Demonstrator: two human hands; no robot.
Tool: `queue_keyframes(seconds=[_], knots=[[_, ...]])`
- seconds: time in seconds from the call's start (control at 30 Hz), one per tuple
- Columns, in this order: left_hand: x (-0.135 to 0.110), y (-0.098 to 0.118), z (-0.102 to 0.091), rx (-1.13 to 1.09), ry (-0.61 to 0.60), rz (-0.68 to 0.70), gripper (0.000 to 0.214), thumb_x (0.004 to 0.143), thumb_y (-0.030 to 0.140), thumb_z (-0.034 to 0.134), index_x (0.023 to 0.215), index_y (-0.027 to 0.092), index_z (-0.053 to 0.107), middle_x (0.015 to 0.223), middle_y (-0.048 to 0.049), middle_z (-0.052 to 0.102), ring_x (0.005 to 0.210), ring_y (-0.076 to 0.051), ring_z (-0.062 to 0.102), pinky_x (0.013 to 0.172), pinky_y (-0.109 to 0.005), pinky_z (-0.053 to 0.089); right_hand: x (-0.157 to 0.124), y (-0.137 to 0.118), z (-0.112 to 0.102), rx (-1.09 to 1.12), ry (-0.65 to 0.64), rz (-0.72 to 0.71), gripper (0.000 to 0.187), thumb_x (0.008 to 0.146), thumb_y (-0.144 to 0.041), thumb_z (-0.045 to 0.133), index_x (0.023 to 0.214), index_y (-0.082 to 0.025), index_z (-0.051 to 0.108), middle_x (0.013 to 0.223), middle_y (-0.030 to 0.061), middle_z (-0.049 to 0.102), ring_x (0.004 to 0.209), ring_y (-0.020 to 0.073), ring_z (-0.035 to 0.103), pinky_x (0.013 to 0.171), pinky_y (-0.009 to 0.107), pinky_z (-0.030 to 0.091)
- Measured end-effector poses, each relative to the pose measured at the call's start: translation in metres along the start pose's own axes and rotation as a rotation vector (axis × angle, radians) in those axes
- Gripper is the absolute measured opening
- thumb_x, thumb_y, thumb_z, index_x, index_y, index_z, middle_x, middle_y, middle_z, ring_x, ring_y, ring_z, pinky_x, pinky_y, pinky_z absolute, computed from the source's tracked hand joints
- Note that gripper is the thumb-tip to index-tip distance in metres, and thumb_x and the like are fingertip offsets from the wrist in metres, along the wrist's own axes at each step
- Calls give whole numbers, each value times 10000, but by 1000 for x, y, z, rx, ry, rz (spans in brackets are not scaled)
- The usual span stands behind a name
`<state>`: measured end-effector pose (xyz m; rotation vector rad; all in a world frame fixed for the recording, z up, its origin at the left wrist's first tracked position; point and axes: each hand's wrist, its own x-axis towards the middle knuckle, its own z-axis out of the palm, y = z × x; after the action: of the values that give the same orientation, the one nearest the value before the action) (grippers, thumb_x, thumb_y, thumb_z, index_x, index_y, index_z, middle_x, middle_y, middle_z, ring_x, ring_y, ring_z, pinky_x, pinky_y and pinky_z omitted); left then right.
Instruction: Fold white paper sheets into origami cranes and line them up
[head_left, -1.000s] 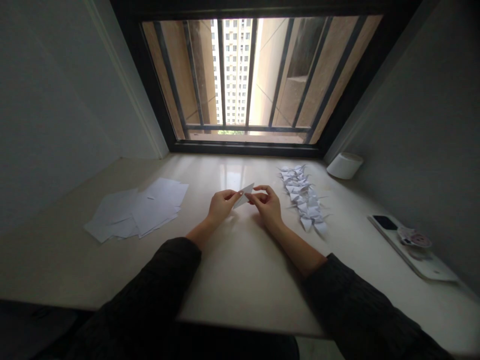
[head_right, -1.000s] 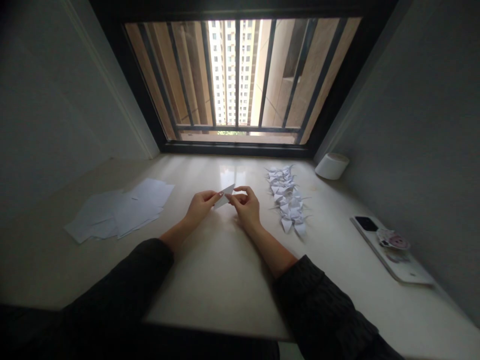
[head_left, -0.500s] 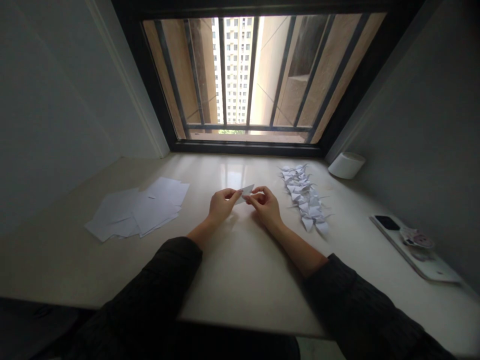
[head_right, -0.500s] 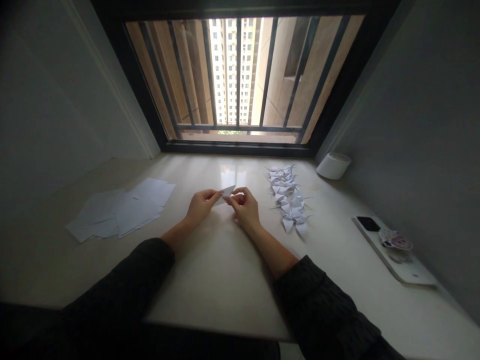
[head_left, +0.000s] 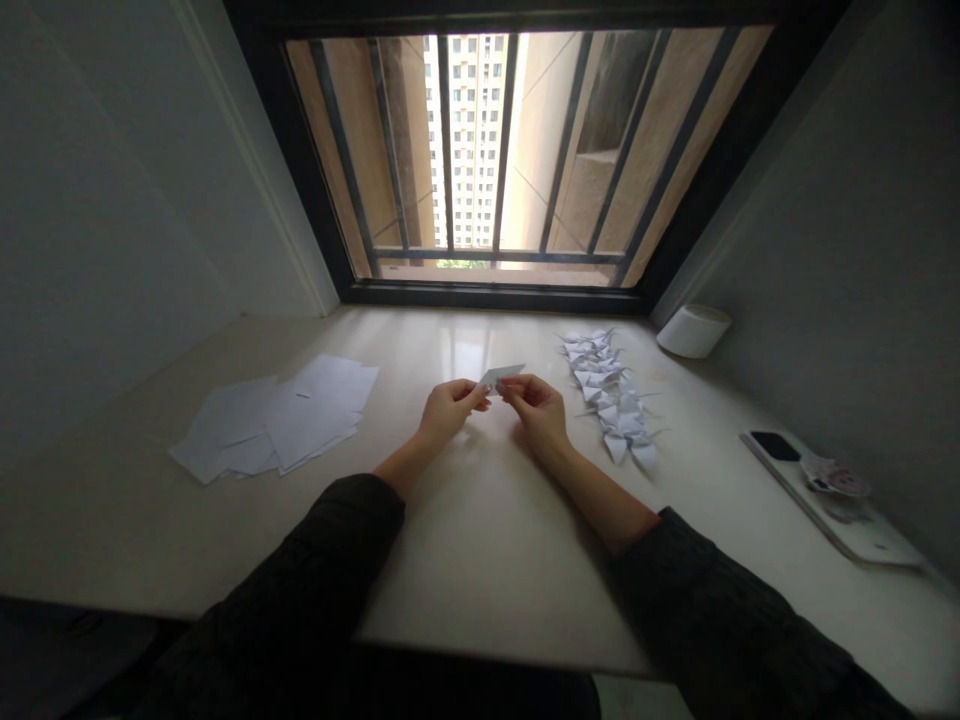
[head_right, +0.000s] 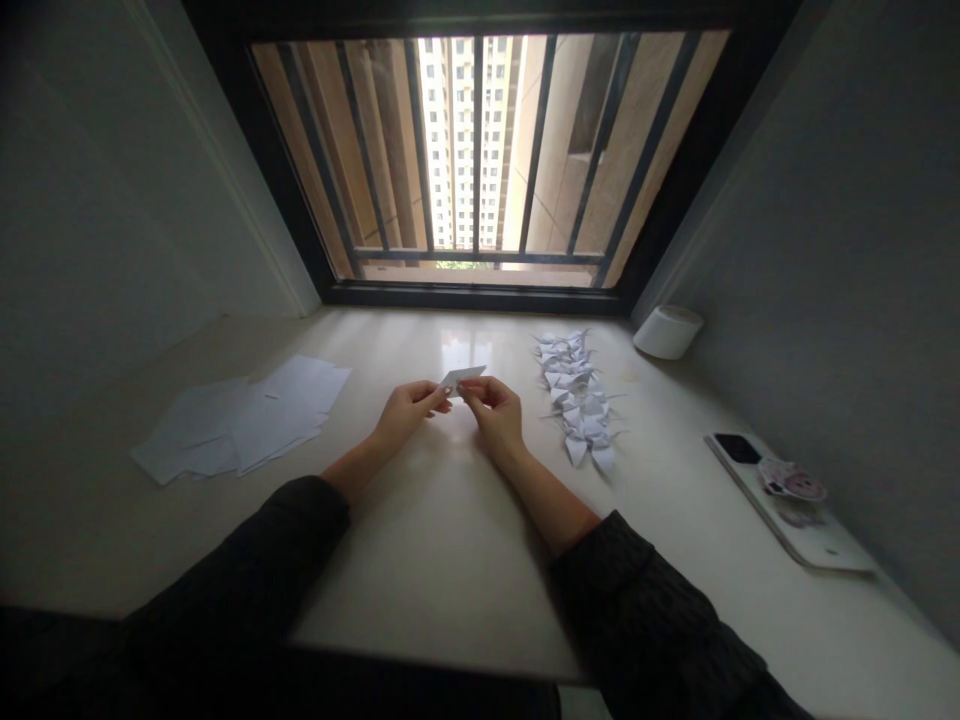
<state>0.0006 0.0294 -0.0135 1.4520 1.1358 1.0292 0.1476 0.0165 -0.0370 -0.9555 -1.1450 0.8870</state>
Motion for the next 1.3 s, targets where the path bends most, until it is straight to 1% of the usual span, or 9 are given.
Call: queue_keyframes(seconds=[0.17,0.3,0.47,0.57,0.8,1.0,1.1,1.17,1.3], knots=[[3,0,-8,-28,-37,-34,350,701,498,619,769,155,643,714,-60,664,722,-165,621,596,-240,417,-2,-9,-1,-214,-189,-152,267,767,-368,614,1000,-253,672,1015,41,685,909,190,619,801,333,480],[5,0,-14,-51,-121,-74,374,668,519,647,747,154,645,729,-64,660,730,-168,612,591,-247,424,1,-9,-6,-263,-272,-154,312,743,-351,642,1049,-292,665,1098,27,670,1028,216,597,856,369,472],[6,2,-16,-161,-153,-228,384,628,514,691,749,152,648,802,-97,688,810,-207,643,645,-278,441,5,-2,-9,-227,-250,-78,330,701,-358,687,1021,-281,685,1077,30,683,1008,239,618,881,412,475],[8,1,-18,-198,-170,-267,389,613,500,713,781,152,667,858,-116,700,849,-226,651,687,-302,446,7,1,-11,-232,-239,-55,339,675,-358,710,1004,-276,693,1057,28,690,986,241,628,888,416,473],[10,-4,-21,-251,-168,-270,439,632,495,716,881,134,694,917,-148,703,928,-243,638,802,-362,463,9,2,-15,-245,-249,-4,380,660,-374,725,1023,-270,687,1050,29,692,877,218,654,846,391,499],[7,0,-17,-360,-155,-263,427,644,418,737,974,153,682,1012,-134,686,996,-240,622,859,-366,461,7,-6,-14,-217,-211,42,361,655,-388,718,994,-263,704,1035,37,697,828,223,657,655,323,543],[7,3,-16,-357,-119,-263,467,636,383,748,1048,181,662,1012,-113,687,976,-227,633,855,-357,464,7,-8,-13,-215,-204,73,378,657,-409,712,1006,-264,698,1051,41,691,804,227,658,602,322,541],[6,5,-16,-334,-102,-254,488,633,381,747,1073,190,654,984,-106,694,955,-227,640,841,-357,468,7,-8,-13,-220,-201,72,372,659,-419,708,998,-267,700,1049,39,691,830,238,657,628,342,544],[6,9,-16,-289,-83,-232,490,627,406,737,1059,186,666,957,-112,700,937,-239,647,805,-351,473,7,-8,-13,-223,-214,22,334,666,-412,705,969,-270,709,1038,38,694,921,251,647,751,377,526]])
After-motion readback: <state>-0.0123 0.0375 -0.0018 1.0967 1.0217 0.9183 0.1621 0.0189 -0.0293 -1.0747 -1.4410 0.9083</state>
